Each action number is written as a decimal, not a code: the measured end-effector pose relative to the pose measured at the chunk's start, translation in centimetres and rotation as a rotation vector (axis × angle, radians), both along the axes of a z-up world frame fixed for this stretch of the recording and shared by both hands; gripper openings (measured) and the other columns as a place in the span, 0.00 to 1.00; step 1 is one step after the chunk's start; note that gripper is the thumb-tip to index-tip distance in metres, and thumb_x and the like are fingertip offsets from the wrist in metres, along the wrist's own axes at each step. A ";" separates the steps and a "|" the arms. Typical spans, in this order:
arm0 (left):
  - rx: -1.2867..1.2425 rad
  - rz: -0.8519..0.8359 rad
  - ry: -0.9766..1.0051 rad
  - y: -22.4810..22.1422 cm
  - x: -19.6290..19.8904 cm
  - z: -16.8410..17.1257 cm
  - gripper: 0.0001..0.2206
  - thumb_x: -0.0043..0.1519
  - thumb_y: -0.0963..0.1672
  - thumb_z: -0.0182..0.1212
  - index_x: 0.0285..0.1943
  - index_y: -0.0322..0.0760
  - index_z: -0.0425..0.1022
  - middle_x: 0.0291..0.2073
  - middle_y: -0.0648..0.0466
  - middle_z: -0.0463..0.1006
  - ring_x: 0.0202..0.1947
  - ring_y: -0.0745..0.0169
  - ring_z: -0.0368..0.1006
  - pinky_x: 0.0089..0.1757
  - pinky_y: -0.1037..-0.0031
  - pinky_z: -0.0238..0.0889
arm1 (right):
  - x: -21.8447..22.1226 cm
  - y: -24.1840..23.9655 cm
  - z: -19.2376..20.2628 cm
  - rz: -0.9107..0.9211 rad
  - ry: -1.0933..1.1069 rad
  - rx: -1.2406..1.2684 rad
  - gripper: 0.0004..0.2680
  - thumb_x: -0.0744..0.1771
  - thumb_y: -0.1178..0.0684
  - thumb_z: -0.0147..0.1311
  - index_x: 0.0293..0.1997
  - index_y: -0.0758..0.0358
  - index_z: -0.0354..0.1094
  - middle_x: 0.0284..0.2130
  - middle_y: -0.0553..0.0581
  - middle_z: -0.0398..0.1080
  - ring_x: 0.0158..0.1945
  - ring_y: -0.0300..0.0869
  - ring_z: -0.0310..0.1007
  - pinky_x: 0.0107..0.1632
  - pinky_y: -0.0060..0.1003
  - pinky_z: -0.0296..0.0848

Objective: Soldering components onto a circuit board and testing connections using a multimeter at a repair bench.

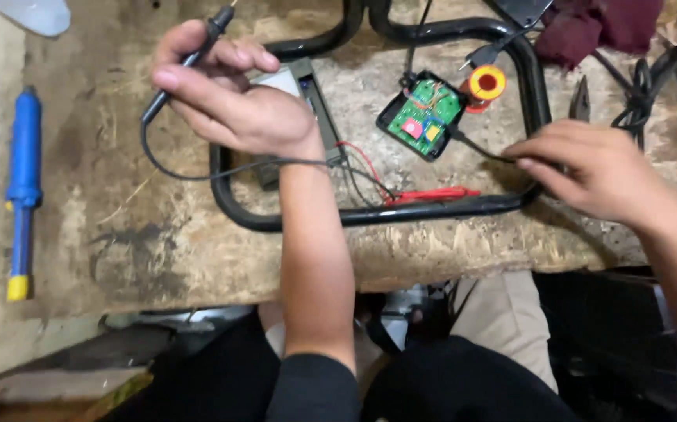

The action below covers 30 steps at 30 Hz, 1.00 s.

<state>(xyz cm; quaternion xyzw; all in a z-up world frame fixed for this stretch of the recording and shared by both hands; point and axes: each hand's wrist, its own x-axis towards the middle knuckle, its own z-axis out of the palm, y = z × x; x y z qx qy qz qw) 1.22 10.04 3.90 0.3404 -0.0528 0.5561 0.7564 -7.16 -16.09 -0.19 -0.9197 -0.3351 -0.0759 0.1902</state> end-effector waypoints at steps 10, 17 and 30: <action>-0.141 0.091 -0.020 2.6 0.2 0.3 0.15 0.60 0.48 0.36 0.30 0.33 0.62 0.11 0.56 0.54 0.10 0.70 0.51 0.17 0.84 0.46 | 1.6 7.1 -1.6 0.086 0.517 -0.085 0.10 0.60 0.45 0.43 0.26 0.60 0.59 0.23 0.54 0.60 0.29 0.44 0.63 0.34 0.35 0.59; -0.128 0.117 0.131 2.4 0.8 0.0 0.14 0.60 0.47 0.36 0.31 0.33 0.62 0.11 0.56 0.55 0.10 0.71 0.53 0.18 0.85 0.48 | 4.9 1.1 -1.5 -0.346 -0.561 0.594 0.06 0.71 0.68 0.39 0.35 0.75 0.56 0.31 0.66 0.58 0.38 0.54 0.59 0.48 0.44 0.59; 0.515 0.134 0.155 -0.2 -0.6 -1.3 0.11 0.62 0.44 0.34 0.34 0.32 0.62 0.32 0.56 0.67 0.14 0.74 0.57 0.21 0.85 0.51 | 4.4 5.6 1.1 -0.042 -0.243 1.150 0.12 0.66 0.50 0.44 0.45 0.69 0.52 0.33 0.71 0.62 0.31 0.52 0.64 0.30 0.37 0.65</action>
